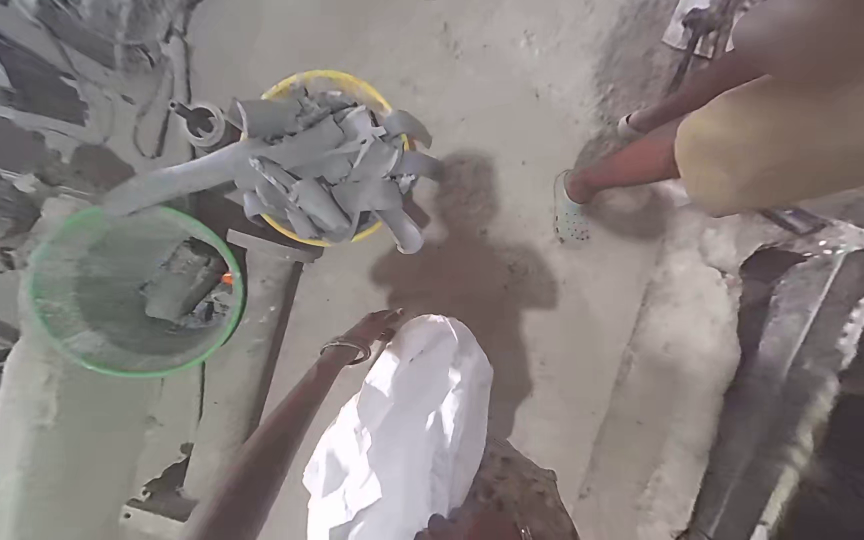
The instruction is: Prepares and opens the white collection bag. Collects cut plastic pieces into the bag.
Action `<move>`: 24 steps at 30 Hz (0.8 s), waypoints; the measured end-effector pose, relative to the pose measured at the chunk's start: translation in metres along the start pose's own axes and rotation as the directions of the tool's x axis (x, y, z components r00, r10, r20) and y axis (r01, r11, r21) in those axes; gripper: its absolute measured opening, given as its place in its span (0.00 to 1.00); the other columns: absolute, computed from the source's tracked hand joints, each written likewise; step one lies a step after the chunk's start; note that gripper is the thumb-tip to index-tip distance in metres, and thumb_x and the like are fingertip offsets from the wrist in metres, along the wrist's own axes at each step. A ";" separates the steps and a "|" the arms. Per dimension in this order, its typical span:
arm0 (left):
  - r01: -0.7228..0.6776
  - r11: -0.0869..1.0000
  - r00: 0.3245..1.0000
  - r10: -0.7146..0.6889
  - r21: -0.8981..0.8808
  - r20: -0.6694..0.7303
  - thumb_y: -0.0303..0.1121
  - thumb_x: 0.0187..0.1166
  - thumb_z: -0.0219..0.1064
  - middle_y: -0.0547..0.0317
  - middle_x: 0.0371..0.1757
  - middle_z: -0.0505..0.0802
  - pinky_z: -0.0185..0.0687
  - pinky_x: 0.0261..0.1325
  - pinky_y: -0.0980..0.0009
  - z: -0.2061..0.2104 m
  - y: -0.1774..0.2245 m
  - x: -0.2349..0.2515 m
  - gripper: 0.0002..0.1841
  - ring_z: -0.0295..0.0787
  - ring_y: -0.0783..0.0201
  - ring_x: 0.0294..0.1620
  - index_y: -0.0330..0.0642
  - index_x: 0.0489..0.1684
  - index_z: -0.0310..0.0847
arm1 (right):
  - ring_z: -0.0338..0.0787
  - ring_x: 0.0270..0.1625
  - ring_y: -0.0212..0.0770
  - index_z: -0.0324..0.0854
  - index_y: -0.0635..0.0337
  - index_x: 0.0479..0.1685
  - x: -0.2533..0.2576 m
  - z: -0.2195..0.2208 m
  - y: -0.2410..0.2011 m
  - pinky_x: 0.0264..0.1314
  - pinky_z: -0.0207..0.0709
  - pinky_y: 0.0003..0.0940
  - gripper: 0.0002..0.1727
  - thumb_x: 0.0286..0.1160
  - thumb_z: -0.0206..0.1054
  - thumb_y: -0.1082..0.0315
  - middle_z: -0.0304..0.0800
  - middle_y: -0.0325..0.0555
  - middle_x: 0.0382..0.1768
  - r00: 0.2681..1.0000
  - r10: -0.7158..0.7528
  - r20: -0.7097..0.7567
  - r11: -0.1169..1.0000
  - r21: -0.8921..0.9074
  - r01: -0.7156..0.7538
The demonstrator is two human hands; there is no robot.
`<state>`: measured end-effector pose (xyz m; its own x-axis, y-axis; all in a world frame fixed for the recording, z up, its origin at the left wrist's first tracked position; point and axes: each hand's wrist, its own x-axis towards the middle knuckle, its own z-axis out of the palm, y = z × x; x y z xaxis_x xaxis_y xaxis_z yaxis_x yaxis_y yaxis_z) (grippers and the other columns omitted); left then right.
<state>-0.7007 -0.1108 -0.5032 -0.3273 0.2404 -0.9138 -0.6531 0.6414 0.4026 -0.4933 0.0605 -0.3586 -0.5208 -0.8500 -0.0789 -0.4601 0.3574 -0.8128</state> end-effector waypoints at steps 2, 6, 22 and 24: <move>-0.049 0.999 0.997 0.048 0.017 0.066 0.37 0.93 0.55 0.36 0.66 0.85 0.74 0.68 0.61 0.009 -0.004 0.004 0.21 0.82 0.56 0.62 0.29 0.74 0.74 | 0.95 0.35 0.51 0.92 0.63 0.30 -0.008 0.011 0.011 0.26 0.84 0.42 0.02 0.63 0.73 0.76 0.93 0.55 0.37 0.999 0.027 -0.039 0.999 -0.036 -0.028; -0.209 0.944 0.978 0.196 0.256 0.076 0.31 0.83 0.69 0.37 0.53 0.92 0.78 0.65 0.59 0.009 -0.012 0.005 0.18 0.88 0.56 0.52 0.24 0.62 0.83 | 0.94 0.49 0.65 0.90 0.74 0.40 -0.009 0.009 0.033 0.40 0.87 0.54 0.07 0.71 0.66 0.82 0.92 0.67 0.48 0.959 0.174 0.223 0.981 0.049 -0.189; 0.128 0.827 0.806 0.234 0.547 -0.543 0.33 0.88 0.61 0.26 0.61 0.90 0.40 0.89 0.32 -0.105 -0.172 -0.080 0.20 0.82 0.29 0.71 0.27 0.69 0.81 | 0.94 0.33 0.64 0.90 0.71 0.34 -0.009 -0.008 0.107 0.28 0.85 0.55 0.07 0.62 0.67 0.86 0.94 0.64 0.41 0.871 0.336 -0.359 0.735 -0.479 -0.481; 0.107 0.907 0.811 0.157 0.406 -0.563 0.35 0.86 0.64 0.24 0.57 0.90 0.52 0.83 0.29 -0.103 -0.184 -0.094 0.19 0.83 0.27 0.68 0.25 0.63 0.82 | 0.95 0.38 0.67 0.90 0.73 0.36 0.023 -0.022 0.111 0.32 0.86 0.58 0.07 0.67 0.65 0.86 0.94 0.67 0.42 0.843 0.349 -0.410 0.709 -0.472 -0.524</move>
<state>-0.6199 -0.3265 -0.4856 -0.7524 -0.1147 -0.6487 -0.3500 0.9038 0.2462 -0.5727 0.0891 -0.4381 -0.8944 -0.4327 -0.1134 -0.3930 0.8812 -0.2627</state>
